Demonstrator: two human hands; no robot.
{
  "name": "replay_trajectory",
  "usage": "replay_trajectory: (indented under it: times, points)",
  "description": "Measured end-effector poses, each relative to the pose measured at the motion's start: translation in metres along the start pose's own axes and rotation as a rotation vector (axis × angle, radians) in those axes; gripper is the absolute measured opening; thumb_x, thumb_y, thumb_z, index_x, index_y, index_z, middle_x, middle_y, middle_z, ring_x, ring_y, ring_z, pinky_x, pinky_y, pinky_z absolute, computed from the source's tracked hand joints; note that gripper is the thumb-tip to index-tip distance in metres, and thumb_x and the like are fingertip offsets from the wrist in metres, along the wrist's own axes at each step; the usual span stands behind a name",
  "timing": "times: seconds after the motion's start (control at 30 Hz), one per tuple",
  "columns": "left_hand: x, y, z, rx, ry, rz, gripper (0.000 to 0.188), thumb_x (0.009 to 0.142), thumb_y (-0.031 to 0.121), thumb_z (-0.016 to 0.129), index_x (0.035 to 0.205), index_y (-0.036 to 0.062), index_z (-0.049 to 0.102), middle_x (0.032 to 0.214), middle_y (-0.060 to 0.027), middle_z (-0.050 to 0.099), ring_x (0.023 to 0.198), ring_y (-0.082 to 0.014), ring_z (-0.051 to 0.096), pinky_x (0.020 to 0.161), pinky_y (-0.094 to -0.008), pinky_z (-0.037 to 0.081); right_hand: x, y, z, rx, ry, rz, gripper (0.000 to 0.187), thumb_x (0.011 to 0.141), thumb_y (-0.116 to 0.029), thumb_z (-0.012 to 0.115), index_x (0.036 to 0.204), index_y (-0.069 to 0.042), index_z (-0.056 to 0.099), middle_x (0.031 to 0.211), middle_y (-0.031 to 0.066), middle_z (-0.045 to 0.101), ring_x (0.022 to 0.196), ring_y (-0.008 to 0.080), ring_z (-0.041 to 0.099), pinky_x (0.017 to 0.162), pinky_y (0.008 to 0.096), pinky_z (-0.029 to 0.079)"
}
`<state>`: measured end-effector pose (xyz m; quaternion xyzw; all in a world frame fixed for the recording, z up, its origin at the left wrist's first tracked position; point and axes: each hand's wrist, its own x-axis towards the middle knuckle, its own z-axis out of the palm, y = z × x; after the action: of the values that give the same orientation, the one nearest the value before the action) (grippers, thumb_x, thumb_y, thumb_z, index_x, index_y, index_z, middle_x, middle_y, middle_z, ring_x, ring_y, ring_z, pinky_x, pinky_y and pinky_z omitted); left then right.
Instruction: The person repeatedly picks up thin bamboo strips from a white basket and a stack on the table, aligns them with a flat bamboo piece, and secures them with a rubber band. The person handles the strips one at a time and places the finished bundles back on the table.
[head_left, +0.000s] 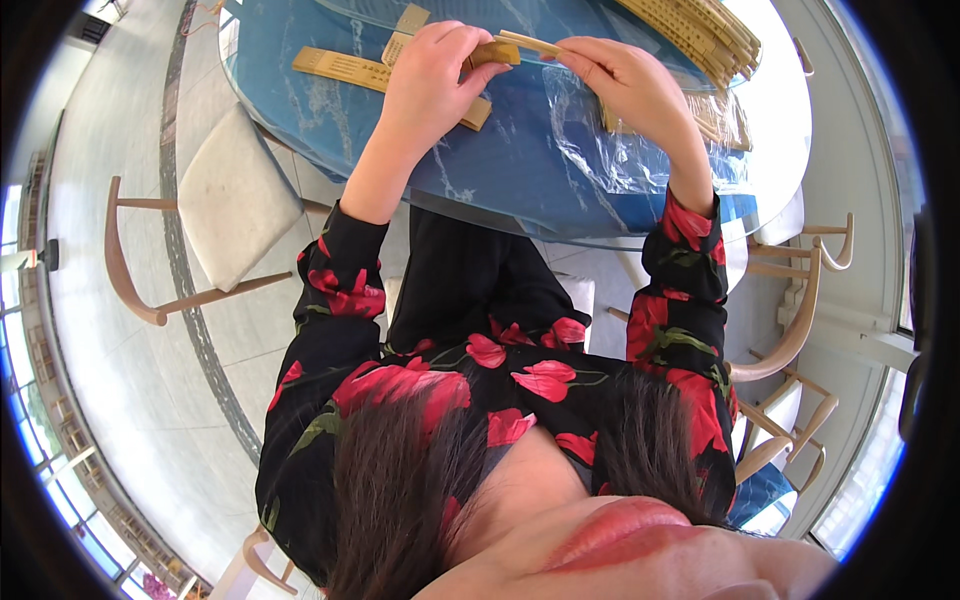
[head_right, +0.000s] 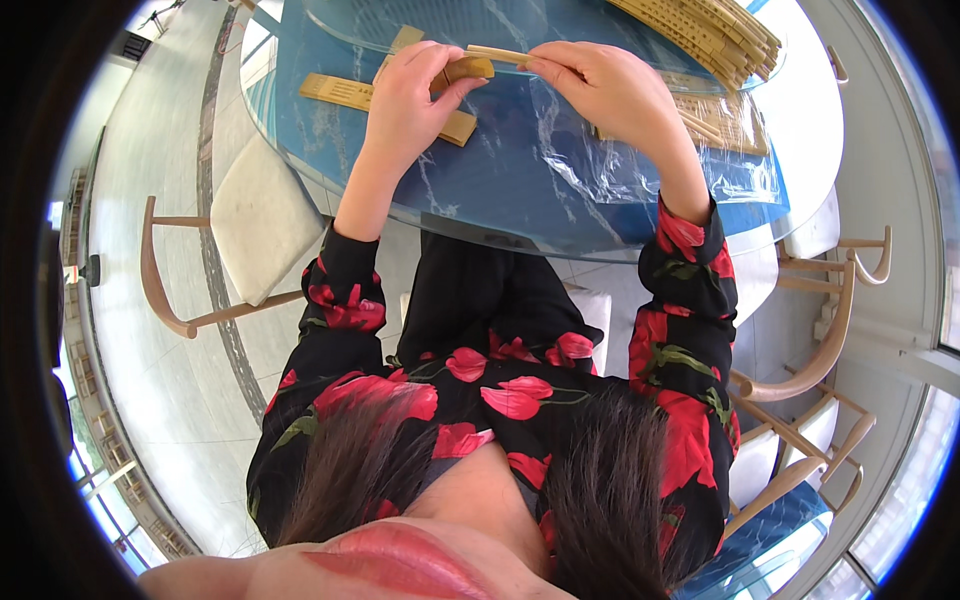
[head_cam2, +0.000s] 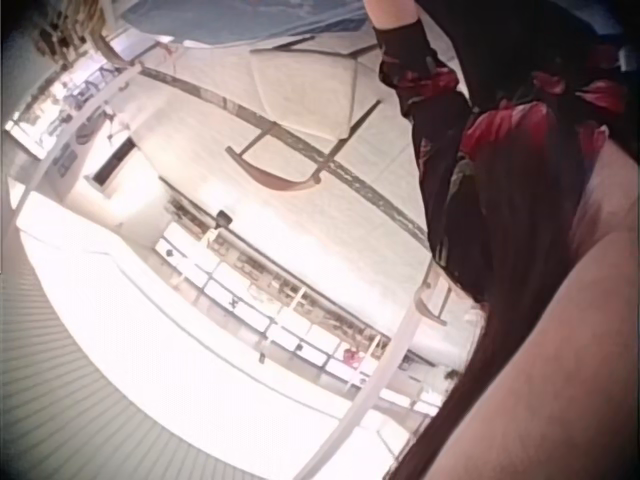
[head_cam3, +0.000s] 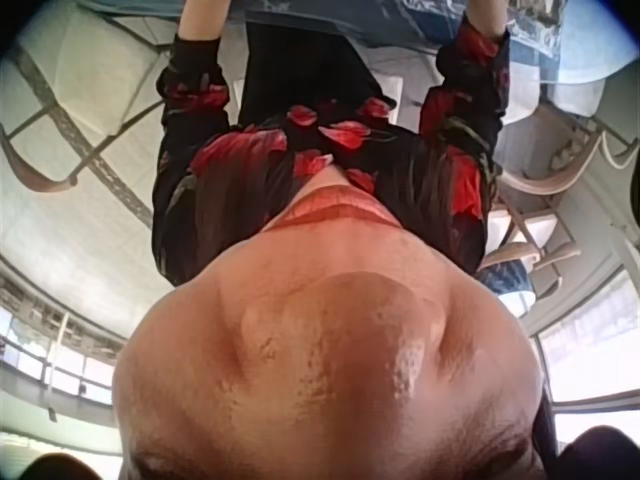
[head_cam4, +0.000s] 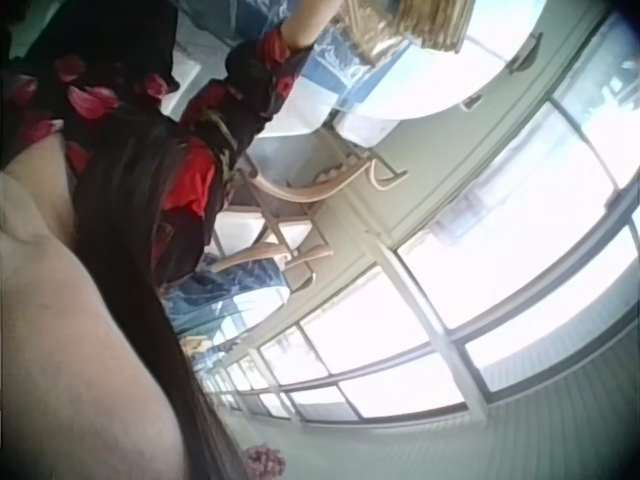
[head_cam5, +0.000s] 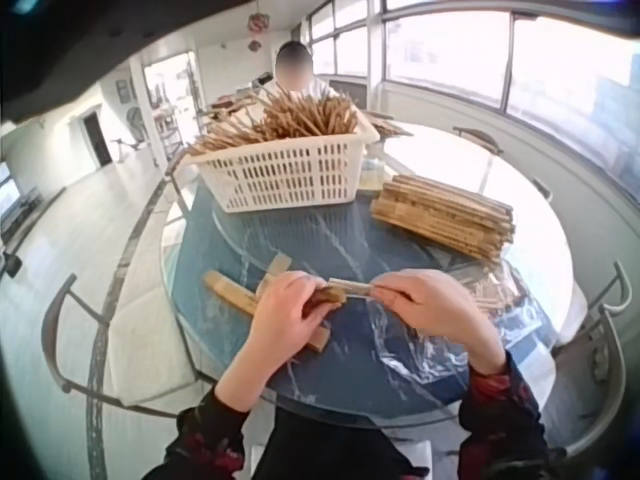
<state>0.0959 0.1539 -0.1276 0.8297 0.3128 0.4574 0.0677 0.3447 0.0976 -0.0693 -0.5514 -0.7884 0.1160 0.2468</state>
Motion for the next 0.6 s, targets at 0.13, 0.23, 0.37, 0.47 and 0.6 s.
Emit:
replay_trajectory:
  times: [0.13,0.23,0.37,0.47,0.6]
  points:
    - [0.0,0.001,-0.001,0.007,0.016,0.028,0.03,0.083,0.022,0.084,0.104,0.0049,0.069,0.095,-0.0083,0.068,0.091,-0.0301,0.065,0.08,-0.0392,0.054,-0.003,-0.005,-0.001,-0.048,0.008,0.014,0.031,0.102,-0.036,0.06,0.116,-0.014,0.077,0.092,0.0123,0.074,0.082,0.0313,0.069,0.071,0.0401,0.053]
    - [0.002,0.003,-0.002,0.012,0.02,0.042,0.03,0.084,0.021,0.084,0.104,0.0047,0.069,0.095,-0.0084,0.068,0.091,-0.0301,0.065,0.079,-0.0391,0.054,-0.005,0.005,0.002,-0.045,0.118,-0.064,0.03,0.101,-0.035,0.062,0.113,-0.013,0.078,0.087,0.0115,0.072,0.076,0.0296,0.068,0.067,0.0393,0.051]
    - [0.0,0.001,-0.001,-0.009,-0.001,0.022,0.028,0.084,0.019,0.083,0.103,0.0045,0.069,0.095,-0.0086,0.068,0.092,-0.0302,0.065,0.08,-0.0394,0.054,0.001,-0.003,-0.003,-0.015,0.018,-0.001,0.03,0.099,-0.036,0.066,0.109,-0.01,0.078,0.074,0.0093,0.065,0.062,0.0242,0.059,0.058,0.0358,0.045]
    - [0.001,0.005,-0.001,-0.048,-0.013,0.05,0.028,0.083,0.015,0.083,0.105,0.0046,0.069,0.099,-0.0091,0.069,0.095,-0.0301,0.066,0.081,-0.0384,0.054,0.005,-0.009,0.009,0.067,0.088,0.061,0.032,0.097,-0.037,0.069,0.104,-0.007,0.078,0.066,0.0085,0.058,0.056,0.0211,0.049,0.054,0.0341,0.039]
    - [0.0,0.009,0.0,-0.046,-0.097,0.085,0.029,0.082,0.013,0.083,0.106,0.0051,0.068,0.101,-0.0091,0.068,0.099,-0.031,0.065,0.084,-0.0393,0.054,0.01,-0.008,0.022,0.154,0.045,0.06,0.032,0.093,-0.036,0.071,0.099,-0.005,0.078,0.063,0.0101,0.056,0.055,0.0219,0.05,0.055,0.0349,0.041]
